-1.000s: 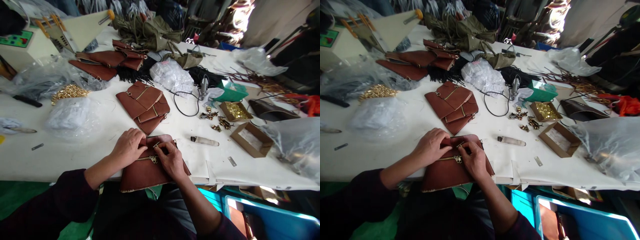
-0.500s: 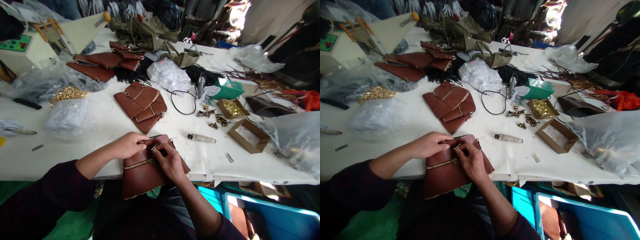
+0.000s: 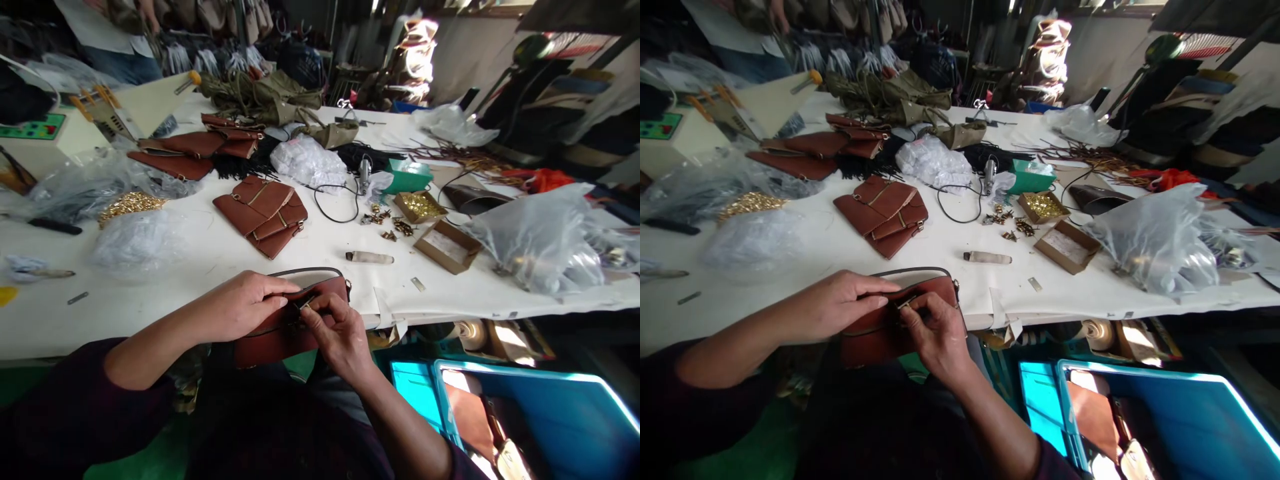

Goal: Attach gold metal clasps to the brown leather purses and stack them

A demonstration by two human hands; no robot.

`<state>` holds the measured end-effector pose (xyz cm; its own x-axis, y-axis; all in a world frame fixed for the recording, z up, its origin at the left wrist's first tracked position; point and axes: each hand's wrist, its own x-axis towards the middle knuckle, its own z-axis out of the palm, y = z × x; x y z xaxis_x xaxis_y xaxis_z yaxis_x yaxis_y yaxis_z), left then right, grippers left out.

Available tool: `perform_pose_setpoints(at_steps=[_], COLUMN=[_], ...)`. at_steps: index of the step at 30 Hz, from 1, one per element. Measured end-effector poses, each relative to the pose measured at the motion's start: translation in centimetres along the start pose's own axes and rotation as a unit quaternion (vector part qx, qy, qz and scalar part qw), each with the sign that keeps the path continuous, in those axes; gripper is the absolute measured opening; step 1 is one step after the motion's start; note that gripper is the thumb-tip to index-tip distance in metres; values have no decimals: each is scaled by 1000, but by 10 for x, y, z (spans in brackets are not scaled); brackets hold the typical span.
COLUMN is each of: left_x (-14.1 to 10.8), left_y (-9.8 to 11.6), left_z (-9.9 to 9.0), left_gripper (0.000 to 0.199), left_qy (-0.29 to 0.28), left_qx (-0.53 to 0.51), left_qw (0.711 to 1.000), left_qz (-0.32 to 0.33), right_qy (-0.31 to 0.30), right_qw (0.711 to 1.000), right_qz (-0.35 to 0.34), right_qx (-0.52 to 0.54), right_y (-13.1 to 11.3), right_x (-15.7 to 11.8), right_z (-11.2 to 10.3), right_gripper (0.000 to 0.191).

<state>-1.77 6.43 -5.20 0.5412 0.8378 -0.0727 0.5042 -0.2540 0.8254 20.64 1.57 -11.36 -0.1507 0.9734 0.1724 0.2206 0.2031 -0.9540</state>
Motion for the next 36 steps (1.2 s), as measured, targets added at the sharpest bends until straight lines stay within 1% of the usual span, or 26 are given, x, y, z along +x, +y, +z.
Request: perform_pose_setpoints(at_steps=[4,7,10,13,15,20,24,27,30,33,36], left_x=[-7,-7,-7,-9,-11,-16,-18,-20,-22,-25,-29], left_y=[21,32,44,56,63,75,79,79,79,79,77], left_z=[16,26,29,28,28,32,41,46,49,51,54], left_gripper=[38,36,34,30,26,20,22,21,16,14,16], left_qy=[-8,-14,-48,-86,-91,-73,-38,-10,5,14,18], left_qx=[20,-19,-73,-110,-118,-84,-52,-18,10,15,9], left_qw=[1000,1000,996,990,988,990,993,995,996,997,997], left_qz=[17,17,4,-21,-43,-86,-102,-102,-89,-76,-77], right_qy=[-6,-14,-28,-34,-33,-25,-26,-26,-18,-15,-17], right_qw=[998,998,998,999,999,999,998,998,998,998,997], right_qz=[-40,-47,-49,-42,-40,-20,-17,-21,-20,-18,-25], right_qx=[-49,-46,-26,-8,9,40,58,59,55,63,65], right_y=[-12,-19,-22,-22,-22,-22,-23,-25,-26,-25,-24], right_x=[-20,-30,-37,-43,-47,-54,-56,-58,-59,-61,-63], right_z=[-16,-28,-39,-46,-47,-46,-44,-43,-42,-43,-43], right_gripper=[22,21,19,20,21,23,23,24,23,22,22])
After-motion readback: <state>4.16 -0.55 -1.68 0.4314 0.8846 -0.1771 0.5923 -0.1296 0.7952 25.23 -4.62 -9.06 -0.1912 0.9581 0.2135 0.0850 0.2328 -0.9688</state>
